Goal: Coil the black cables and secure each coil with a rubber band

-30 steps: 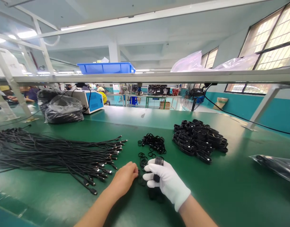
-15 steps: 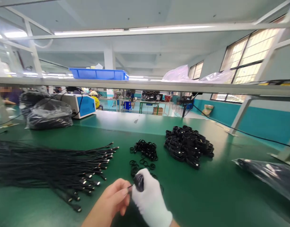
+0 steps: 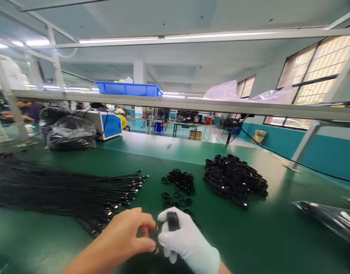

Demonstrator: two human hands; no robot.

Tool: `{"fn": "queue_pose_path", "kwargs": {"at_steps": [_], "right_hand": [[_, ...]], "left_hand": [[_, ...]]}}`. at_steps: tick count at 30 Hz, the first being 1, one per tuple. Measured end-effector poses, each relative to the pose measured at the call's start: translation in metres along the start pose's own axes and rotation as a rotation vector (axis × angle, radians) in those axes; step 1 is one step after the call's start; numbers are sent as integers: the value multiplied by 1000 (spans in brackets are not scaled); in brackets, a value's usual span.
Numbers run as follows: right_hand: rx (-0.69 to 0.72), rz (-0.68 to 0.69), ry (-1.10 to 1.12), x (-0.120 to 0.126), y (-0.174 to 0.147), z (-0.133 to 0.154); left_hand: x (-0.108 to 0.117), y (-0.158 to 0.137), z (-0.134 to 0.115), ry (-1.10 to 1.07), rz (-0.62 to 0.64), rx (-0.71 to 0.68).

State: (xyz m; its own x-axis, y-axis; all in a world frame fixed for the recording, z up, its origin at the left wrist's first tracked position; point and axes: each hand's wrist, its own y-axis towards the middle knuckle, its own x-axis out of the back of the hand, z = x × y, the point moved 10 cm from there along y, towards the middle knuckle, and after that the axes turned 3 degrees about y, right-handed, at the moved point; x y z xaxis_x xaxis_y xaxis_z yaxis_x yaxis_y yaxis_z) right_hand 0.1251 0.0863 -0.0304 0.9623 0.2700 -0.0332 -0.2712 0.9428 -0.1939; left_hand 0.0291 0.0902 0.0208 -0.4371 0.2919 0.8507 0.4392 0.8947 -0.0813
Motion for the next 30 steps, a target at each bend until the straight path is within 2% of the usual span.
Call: {"fn": "queue_pose_path", "kwargs": {"at_steps": [2, 5, 7, 9, 13, 15, 17, 19, 22, 25, 27, 30], "right_hand": [[-60, 148, 58, -13, 0, -8], [-106, 206, 3, -20, 2, -23], [-149, 174, -54, -18, 5, -38], [-130, 125, -91, -13, 7, -46], [120, 61, -171, -8, 6, -32], [204, 52, -211, -10, 3, -22], [220, 9, -222, -10, 2, -14], [136, -54, -195, -6, 3, -13], [-55, -7, -79, -8, 4, -23], [-112, 190, 87, -23, 0, -24], [-107, 256, 143, -28, -3, -21], [-60, 159, 97, -17, -3, -13]], "left_hand": [[4, -3, -1, -90, -27, -12], [-4, -5, -2, -234, -14, -59], [-16, -7, -3, -271, 36, -78], [-26, -8, -6, -250, 74, -78], [-36, -1, -4, -90, 107, -13], [-40, 6, 1, -81, 182, 6], [-44, 11, 7, -166, 293, -1], [-42, 13, 14, -265, 354, -3], [-29, 12, 25, -332, 266, 23], [-23, 2, 23, -382, 105, 31], [-23, -10, 21, -297, -45, 67], [-28, -33, 8, -13, -243, 73]]}}
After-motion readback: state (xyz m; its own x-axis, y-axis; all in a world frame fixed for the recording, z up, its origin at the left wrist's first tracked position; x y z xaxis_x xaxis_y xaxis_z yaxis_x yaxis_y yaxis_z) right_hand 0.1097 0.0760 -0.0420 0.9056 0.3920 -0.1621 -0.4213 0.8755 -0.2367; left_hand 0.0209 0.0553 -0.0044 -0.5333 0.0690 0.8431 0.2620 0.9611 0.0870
